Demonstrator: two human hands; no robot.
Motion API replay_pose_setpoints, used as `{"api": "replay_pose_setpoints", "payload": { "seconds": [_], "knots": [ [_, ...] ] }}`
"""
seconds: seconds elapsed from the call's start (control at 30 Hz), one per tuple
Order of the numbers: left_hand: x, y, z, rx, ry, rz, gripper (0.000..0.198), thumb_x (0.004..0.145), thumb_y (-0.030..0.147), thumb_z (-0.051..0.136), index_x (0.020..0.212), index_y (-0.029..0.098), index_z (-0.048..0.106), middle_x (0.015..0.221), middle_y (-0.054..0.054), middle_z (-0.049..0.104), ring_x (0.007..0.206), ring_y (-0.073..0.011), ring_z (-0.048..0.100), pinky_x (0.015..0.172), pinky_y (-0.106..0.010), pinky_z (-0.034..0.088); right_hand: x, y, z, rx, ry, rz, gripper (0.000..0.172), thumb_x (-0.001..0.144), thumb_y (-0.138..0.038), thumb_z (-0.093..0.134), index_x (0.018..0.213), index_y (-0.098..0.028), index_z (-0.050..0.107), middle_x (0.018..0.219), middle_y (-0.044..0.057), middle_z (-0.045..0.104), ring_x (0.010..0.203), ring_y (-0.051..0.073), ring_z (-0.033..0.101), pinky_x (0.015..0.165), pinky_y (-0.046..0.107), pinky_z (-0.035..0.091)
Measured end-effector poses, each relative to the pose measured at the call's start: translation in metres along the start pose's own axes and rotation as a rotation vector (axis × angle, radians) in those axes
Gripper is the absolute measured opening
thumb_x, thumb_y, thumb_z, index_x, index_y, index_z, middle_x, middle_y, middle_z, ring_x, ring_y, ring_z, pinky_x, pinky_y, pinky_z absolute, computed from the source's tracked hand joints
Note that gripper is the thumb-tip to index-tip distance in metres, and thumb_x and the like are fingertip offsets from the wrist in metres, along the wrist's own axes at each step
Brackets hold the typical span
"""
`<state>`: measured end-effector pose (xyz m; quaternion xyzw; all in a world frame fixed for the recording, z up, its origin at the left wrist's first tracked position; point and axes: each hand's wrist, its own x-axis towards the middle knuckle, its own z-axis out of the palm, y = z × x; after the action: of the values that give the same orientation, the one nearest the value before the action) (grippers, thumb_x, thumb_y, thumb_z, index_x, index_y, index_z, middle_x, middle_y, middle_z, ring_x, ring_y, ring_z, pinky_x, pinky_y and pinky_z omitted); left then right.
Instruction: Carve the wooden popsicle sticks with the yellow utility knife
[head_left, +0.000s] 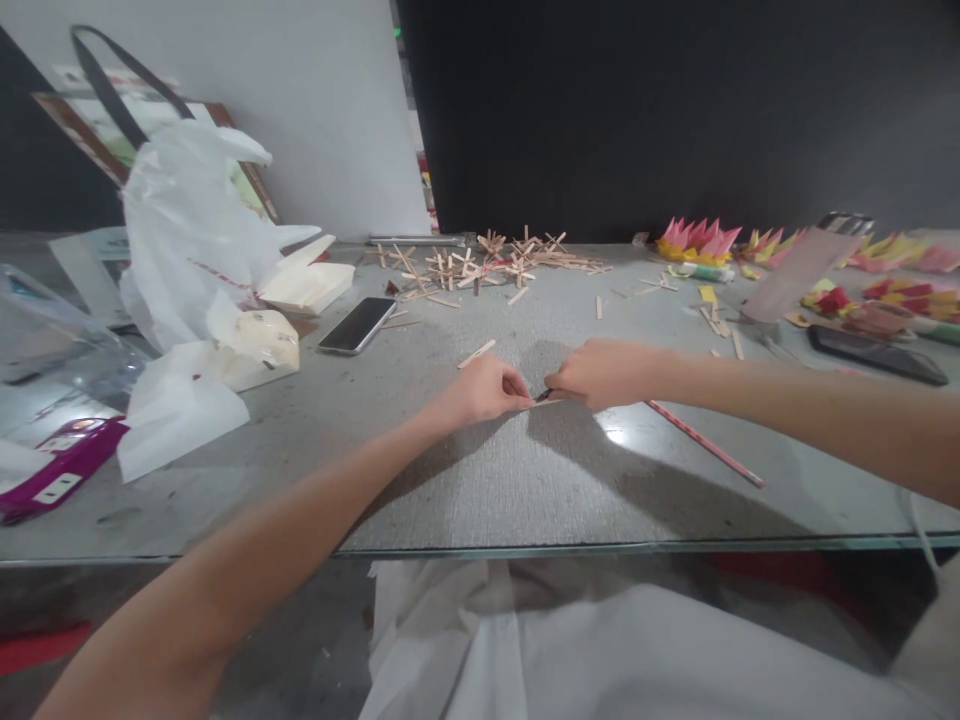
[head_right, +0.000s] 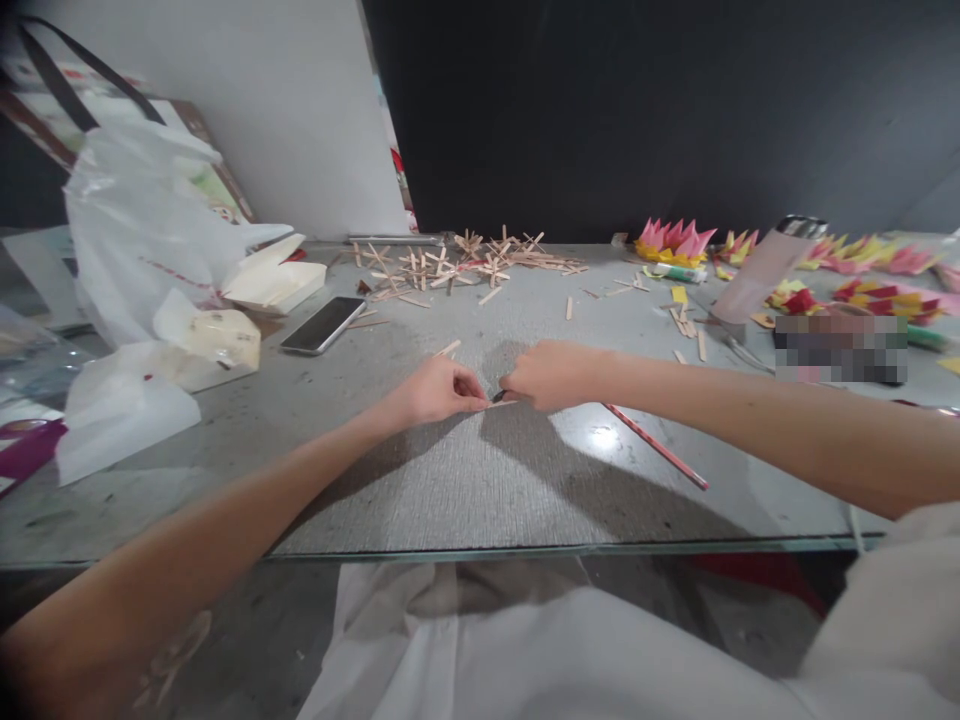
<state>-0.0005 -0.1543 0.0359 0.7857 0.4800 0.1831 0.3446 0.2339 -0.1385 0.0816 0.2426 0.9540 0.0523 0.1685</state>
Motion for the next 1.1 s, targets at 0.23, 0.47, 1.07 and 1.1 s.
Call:
{"api": "replay_pose_setpoints", "payload": {
  "seconds": [0.23,0.47,1.07,1.1],
  "knots": [
    [0.0,0.001,0.001,-0.005,-0.003,-0.012,0.01,0.078,0.028,0.087,0.078,0.019,0.083,0.073,-0.005,0.078,0.071,-0.0186,0.07,0.067,-0.03,0.049,0.002,0.002,0.003,0.016,0.002,0.005,0.027,0.103,-0.025,0.054,0.111,-0.018,0.079,0.079,0.01,0.076,0.064,0.019,0.06,0.061,0.032,0.028],
    [0.003,-0.001,0.002,0.031,-0.009,-0.01,0.009,0.081,0.026,0.084,0.081,0.017,0.083,0.074,-0.005,0.078,0.071,-0.0182,0.07,0.067,-0.03,0.049,0.003,-0.002,-0.001,0.053,-0.05,0.059,0.03,0.102,-0.025,0.052,0.108,-0.018,0.081,0.079,0.011,0.075,0.065,0.02,0.063,0.059,0.031,0.032],
    [0.002,-0.001,0.004,0.012,0.015,0.009,0.006,0.077,0.022,0.086,0.075,0.018,0.082,0.073,-0.006,0.079,0.072,-0.0194,0.073,0.068,-0.028,0.05,0.018,-0.035,-0.044,-0.059,-0.188,0.111,0.025,0.084,-0.005,0.065,0.092,-0.02,0.082,0.074,0.009,0.074,0.069,0.022,0.067,0.06,0.032,0.041],
    [0.002,-0.002,0.005,0.019,0.016,0.013,0.007,0.078,0.024,0.086,0.075,0.018,0.083,0.073,-0.006,0.078,0.071,-0.0192,0.072,0.068,-0.029,0.05,0.018,-0.033,-0.042,-0.058,-0.174,0.097,0.024,0.085,-0.006,0.064,0.092,-0.021,0.082,0.075,0.009,0.074,0.067,0.021,0.065,0.06,0.032,0.04]
  ]
}}
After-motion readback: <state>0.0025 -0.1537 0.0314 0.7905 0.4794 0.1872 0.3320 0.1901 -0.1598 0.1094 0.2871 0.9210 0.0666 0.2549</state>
